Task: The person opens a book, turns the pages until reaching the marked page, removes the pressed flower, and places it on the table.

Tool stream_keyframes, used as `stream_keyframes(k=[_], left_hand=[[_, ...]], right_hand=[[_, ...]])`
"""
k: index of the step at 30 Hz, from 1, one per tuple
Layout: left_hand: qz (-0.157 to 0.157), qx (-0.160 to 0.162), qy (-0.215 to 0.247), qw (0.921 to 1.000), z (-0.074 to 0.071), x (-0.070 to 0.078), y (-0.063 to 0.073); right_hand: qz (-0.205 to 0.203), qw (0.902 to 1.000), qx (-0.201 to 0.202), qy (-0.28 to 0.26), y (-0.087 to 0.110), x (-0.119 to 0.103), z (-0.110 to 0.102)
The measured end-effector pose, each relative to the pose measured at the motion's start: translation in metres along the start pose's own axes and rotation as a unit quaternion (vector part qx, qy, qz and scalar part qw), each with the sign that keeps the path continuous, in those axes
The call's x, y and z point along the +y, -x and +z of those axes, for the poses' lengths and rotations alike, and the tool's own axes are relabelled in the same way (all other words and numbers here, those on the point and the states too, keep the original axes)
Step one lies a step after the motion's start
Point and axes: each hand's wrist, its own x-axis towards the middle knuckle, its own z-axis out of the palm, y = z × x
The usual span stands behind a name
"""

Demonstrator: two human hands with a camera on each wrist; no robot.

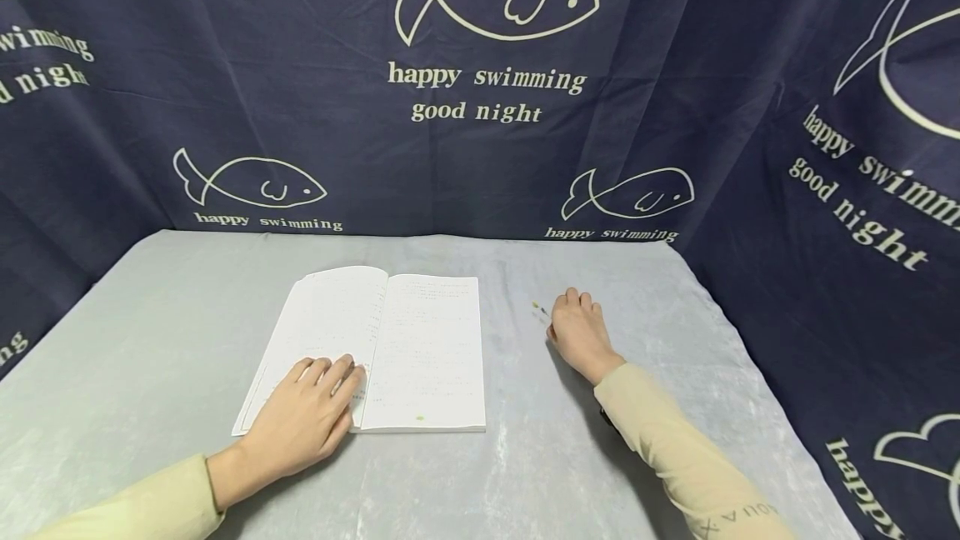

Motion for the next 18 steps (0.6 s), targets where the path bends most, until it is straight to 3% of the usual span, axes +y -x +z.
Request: stream_keyframes(k=[5,18], left_hand=[[-0.003,0.001,0.005,1.0000,-0.001,0.000,-0.001],[-0.011,-0.010,0.007,0.9999,-0.001,-0.001,0.000]], right_hand=[[0.016,0.9996,-0.023,0.001,0.000,0.007,0.001],[0.032,0.9987,-0.037,0.015,0.000,0.015,0.007]])
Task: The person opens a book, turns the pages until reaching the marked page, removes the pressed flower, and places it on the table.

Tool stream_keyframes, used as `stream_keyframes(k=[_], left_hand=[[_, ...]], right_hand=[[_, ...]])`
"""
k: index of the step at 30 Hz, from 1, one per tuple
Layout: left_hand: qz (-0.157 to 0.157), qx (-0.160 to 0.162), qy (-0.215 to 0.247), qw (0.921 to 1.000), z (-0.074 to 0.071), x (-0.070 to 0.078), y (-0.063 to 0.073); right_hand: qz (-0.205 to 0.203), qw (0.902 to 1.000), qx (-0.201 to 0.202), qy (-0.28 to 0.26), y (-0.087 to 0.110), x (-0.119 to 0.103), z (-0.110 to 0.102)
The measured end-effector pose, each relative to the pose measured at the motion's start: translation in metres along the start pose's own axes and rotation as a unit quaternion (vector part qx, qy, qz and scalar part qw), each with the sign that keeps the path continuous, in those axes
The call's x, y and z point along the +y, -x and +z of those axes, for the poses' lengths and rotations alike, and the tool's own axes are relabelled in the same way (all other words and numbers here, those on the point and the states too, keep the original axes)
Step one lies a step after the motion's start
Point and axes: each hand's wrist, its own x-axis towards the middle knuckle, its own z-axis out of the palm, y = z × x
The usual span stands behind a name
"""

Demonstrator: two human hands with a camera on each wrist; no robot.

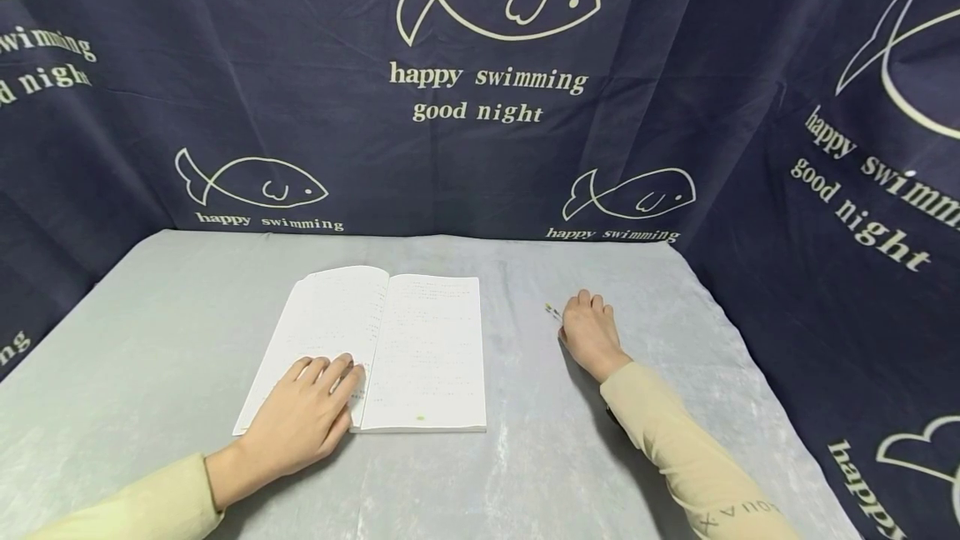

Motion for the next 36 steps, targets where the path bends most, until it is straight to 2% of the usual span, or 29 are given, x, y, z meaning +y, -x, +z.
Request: stream_keyframes(k=[23,36], left_hand=[[0.001,-0.003,-0.009,1.0000,-0.0010,-0.0006,-0.0002],[0.004,-0.003,-0.009,0.9999,-0.0006,-0.0017,0.0001]], right_hand=[[-0.004,0.9999,0.014,-0.005,0.0025,-0.0007,0.0041],[-0.007,0.9992,0.026,-0.029,0.0026,-0.0007,0.0036]])
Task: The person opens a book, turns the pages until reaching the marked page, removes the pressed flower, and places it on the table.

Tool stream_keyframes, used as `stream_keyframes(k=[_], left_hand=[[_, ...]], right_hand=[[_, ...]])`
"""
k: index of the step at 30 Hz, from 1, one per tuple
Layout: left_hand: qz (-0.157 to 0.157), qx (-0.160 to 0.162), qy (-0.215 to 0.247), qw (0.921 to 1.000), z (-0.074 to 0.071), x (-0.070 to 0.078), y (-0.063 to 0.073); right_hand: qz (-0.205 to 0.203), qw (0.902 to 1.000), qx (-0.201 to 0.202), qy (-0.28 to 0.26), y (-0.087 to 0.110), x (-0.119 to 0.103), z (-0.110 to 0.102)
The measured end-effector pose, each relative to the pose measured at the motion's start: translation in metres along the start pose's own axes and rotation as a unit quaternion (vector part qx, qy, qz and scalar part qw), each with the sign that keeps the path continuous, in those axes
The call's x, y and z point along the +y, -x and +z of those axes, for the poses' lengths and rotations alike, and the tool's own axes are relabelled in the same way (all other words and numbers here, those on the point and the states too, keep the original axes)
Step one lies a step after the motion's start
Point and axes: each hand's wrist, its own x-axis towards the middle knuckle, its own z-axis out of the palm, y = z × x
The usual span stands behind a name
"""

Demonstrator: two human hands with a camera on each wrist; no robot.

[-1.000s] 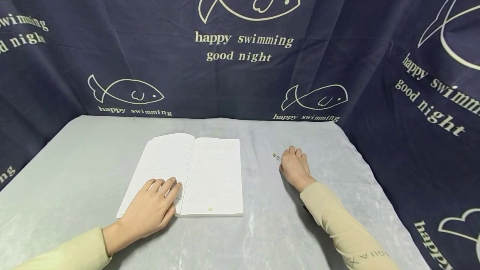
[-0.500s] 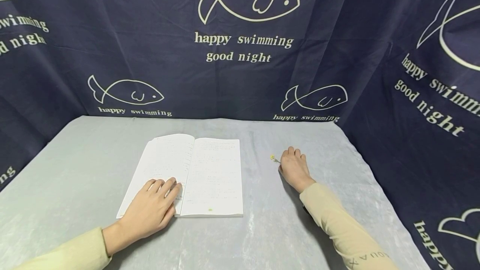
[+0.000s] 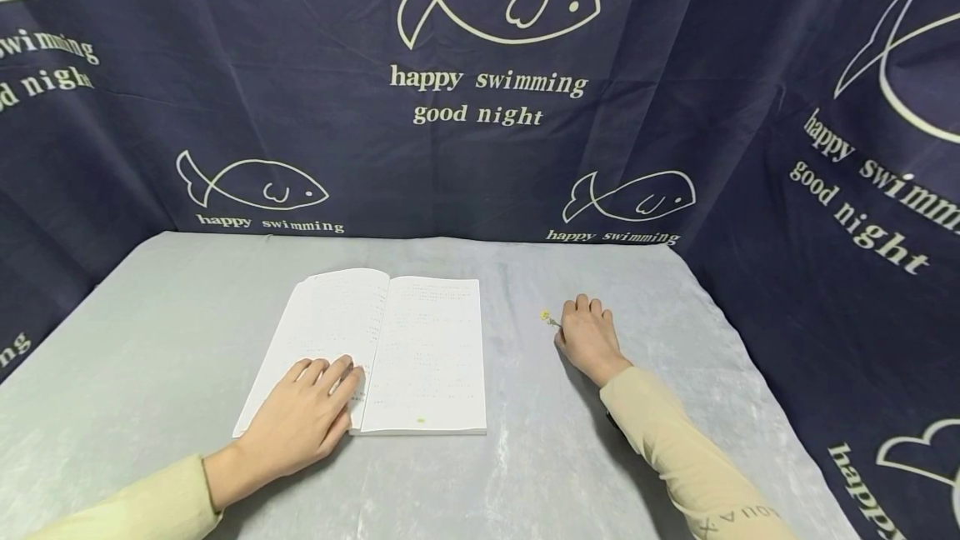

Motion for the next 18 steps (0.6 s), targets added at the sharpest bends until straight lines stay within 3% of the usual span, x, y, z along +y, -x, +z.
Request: stream_keyframes(k=[10,18], left_hand=[[0.002,0.024,0.030,0.9993,0.003,-0.003,0.000],[0.008,0.018,0.039,0.9991,0.002,-0.005,0.001]], right_hand=[[0.001,0.9992,-0.008,-0.038,-0.002,-0.010,-0.006],[-0.028,0.9981,0.007,-0.055,-0.005,-0.030,-0.011]])
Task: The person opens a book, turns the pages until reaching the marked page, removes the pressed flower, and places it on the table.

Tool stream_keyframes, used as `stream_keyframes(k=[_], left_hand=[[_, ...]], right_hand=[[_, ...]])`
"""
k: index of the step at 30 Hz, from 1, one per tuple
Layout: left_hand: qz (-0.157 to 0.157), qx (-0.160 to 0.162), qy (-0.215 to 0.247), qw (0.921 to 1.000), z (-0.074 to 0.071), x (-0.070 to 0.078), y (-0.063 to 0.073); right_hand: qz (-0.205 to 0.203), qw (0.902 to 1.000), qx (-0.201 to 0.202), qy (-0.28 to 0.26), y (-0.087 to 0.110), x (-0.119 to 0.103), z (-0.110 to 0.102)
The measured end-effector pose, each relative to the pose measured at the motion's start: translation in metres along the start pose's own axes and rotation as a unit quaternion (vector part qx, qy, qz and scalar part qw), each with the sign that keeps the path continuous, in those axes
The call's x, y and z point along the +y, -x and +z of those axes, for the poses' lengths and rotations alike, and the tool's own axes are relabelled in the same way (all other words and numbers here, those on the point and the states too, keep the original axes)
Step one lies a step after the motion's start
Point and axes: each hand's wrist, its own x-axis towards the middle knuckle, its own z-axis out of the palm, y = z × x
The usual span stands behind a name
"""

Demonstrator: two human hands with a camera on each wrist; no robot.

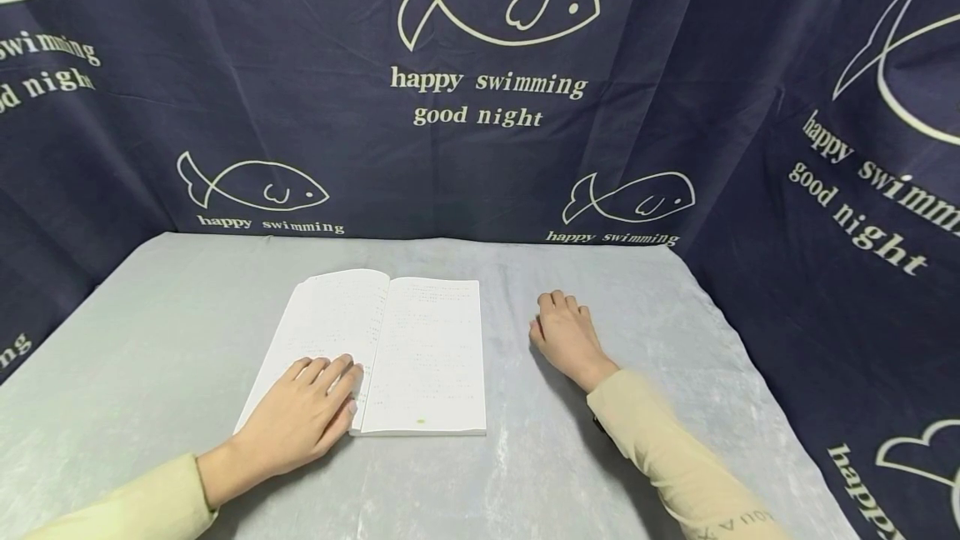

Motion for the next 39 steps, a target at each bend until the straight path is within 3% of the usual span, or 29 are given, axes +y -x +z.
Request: stream_keyframes(k=[12,20,32,39], left_hand=[[0.018,-0.019,0.011,0.9996,-0.001,-0.009,0.004],[0.053,-0.023,0.003,0.9983,-0.001,-0.016,0.007],[0.075,-0.027,-0.003,0.9968,-0.001,-0.024,0.013],[0.091,-0.038,-0.011,0.9950,-0.003,-0.028,0.017]], right_hand=[[-0.048,0.9981,0.014,-0.037,-0.002,-0.031,0.000],[-0.073,0.9959,0.003,-0.053,-0.002,-0.046,0.002],[-0.124,0.9907,-0.015,-0.053,-0.001,-0.059,0.013],[-0.128,0.9890,-0.045,-0.058,0.003,-0.064,0.016]])
